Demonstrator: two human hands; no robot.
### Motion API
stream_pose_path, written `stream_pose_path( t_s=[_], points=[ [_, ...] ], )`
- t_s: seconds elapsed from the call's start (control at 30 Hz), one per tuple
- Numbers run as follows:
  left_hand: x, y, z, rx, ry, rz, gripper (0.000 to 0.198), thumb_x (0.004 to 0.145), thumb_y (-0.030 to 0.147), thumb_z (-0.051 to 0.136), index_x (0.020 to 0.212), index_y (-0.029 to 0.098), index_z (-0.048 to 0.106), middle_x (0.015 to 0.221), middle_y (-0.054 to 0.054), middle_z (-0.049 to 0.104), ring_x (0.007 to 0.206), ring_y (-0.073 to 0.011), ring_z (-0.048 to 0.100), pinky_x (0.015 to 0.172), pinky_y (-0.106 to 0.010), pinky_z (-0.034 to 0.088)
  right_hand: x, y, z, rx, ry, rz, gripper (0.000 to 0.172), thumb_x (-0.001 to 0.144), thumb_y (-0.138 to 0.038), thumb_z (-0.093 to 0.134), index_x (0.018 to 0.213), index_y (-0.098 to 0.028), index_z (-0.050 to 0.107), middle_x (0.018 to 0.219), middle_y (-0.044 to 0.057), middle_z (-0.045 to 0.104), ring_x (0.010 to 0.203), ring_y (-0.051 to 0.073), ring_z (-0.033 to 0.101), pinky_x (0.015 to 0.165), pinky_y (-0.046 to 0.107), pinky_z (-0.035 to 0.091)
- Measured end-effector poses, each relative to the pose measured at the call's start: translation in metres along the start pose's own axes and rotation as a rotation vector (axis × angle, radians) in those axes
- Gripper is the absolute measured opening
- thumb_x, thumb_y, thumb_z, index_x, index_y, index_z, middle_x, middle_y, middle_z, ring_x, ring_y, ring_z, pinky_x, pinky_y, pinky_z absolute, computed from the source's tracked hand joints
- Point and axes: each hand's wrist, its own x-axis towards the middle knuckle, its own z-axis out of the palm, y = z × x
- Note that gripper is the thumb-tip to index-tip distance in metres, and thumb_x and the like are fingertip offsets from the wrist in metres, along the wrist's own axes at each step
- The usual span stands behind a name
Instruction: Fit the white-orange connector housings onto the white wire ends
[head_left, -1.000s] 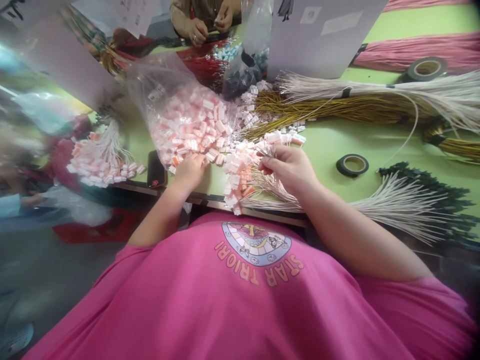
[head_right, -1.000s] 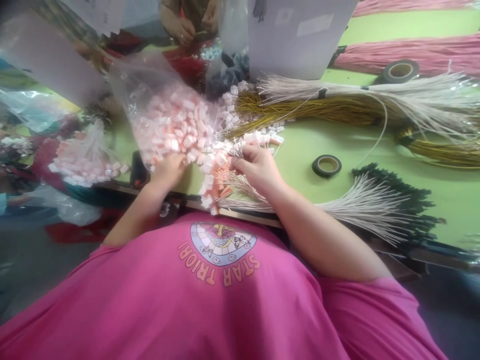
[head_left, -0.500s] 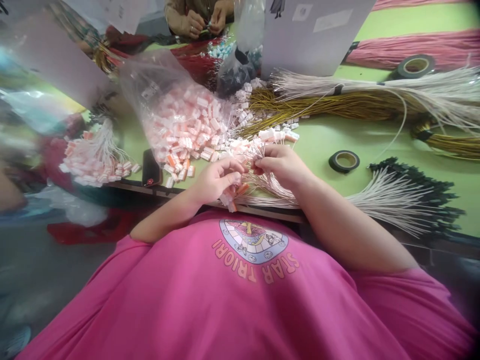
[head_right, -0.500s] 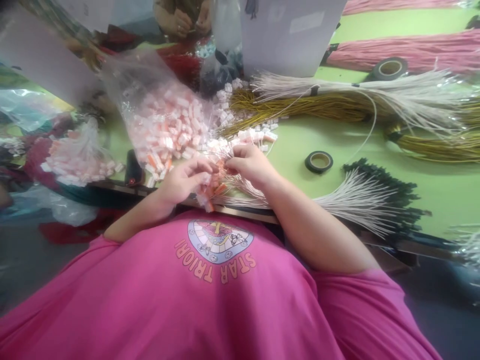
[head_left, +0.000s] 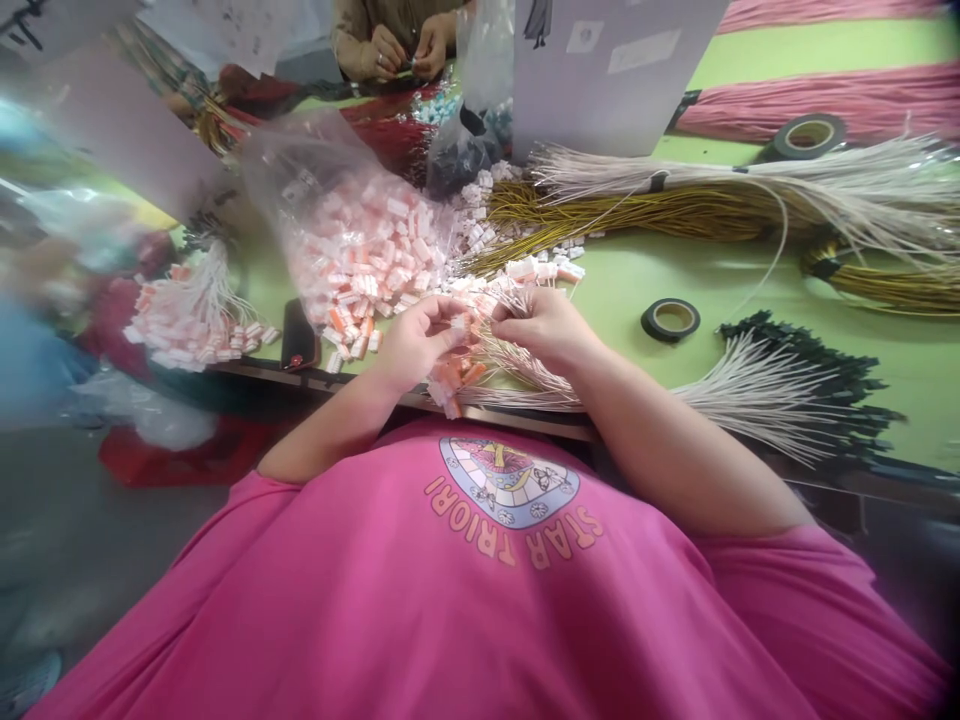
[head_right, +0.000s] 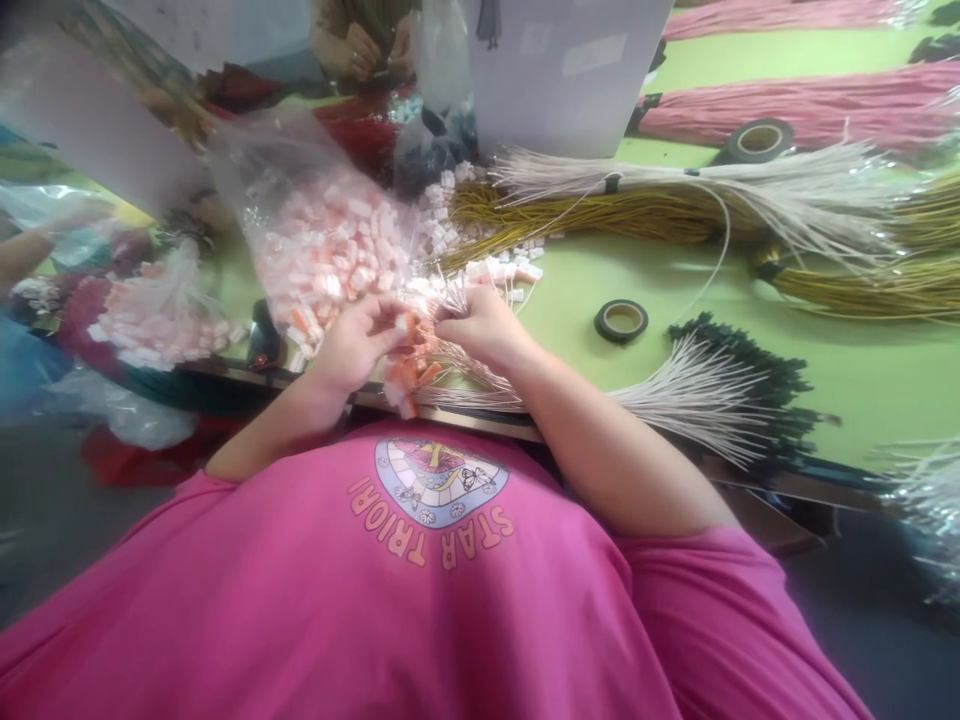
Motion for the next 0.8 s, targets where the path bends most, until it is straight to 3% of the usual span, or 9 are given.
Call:
stream_pose_path(
  t_s=[0.17, 0.3, 0.4, 0.57, 0.8],
  points=[
    [-0.001, -0.002, -0.003, -0.073, -0.008, 0.008, 0.024, 0.077, 0.018, 0.071, 0.097, 0.016, 0.059, 0.091, -0.003, 0.065, 0.078, -0.0111, 0.066, 0.071, -0.024, 0.058, -0.003, -0.003, 0.005, -0.161, 0.076, -0.067, 0.022, 0.068, -0.016, 0.057, 0.052, -0.018, 0.041, 0.051, -0.006, 0.033, 0.052, 0.006, 0.031, 0.051, 0.026, 0.023],
    [-0.002, 0.0, -0.002, -0.051, -0.004, 0.004, 0.022, 0.077, 0.016, 0.071, 0.097, 0.015, 0.06, 0.091, -0.003, 0.065, 0.079, -0.0115, 0.066, 0.072, -0.024, 0.058, -0.004, -0.001, 0.008, -0.118, 0.116, -0.128, 0.018, 0.069, -0.02, 0.057, 0.056, -0.018, 0.044, 0.054, -0.006, 0.037, 0.055, 0.007, 0.034, 0.052, 0.025, 0.024],
    [-0.002, 0.0, -0.003, -0.039, -0.005, 0.013, 0.023, 0.077, 0.016, 0.07, 0.097, 0.016, 0.06, 0.089, -0.003, 0.064, 0.079, -0.0118, 0.066, 0.072, -0.025, 0.058, -0.003, 0.001, 0.01, -0.085, 0.154, -0.12, 0.02, 0.071, -0.02, 0.055, 0.056, -0.018, 0.042, 0.054, -0.006, 0.036, 0.055, 0.008, 0.035, 0.053, 0.025, 0.026],
    [-0.003, 0.001, -0.003, -0.017, -0.014, 0.016, 0.023, 0.078, 0.019, 0.07, 0.098, 0.016, 0.06, 0.091, -0.003, 0.064, 0.079, -0.0119, 0.066, 0.072, -0.026, 0.058, -0.003, -0.002, 0.011, -0.226, 0.169, -0.091, 0.029, 0.071, -0.017, 0.053, 0.051, -0.02, 0.031, 0.052, -0.006, 0.027, 0.052, 0.007, 0.026, 0.051, 0.026, 0.019],
    [-0.005, 0.004, 0.002, 0.078, 0.023, 0.052, 0.024, 0.074, 0.015, 0.072, 0.096, 0.015, 0.062, 0.085, -0.001, 0.064, 0.071, -0.01, 0.063, 0.068, -0.024, 0.056, -0.002, -0.004, 0.014, -0.32, 0.162, -0.037, 0.033, 0.072, -0.015, 0.051, 0.049, -0.02, 0.028, 0.05, -0.007, 0.024, 0.05, 0.006, 0.024, 0.049, 0.027, 0.017]
  ],
)
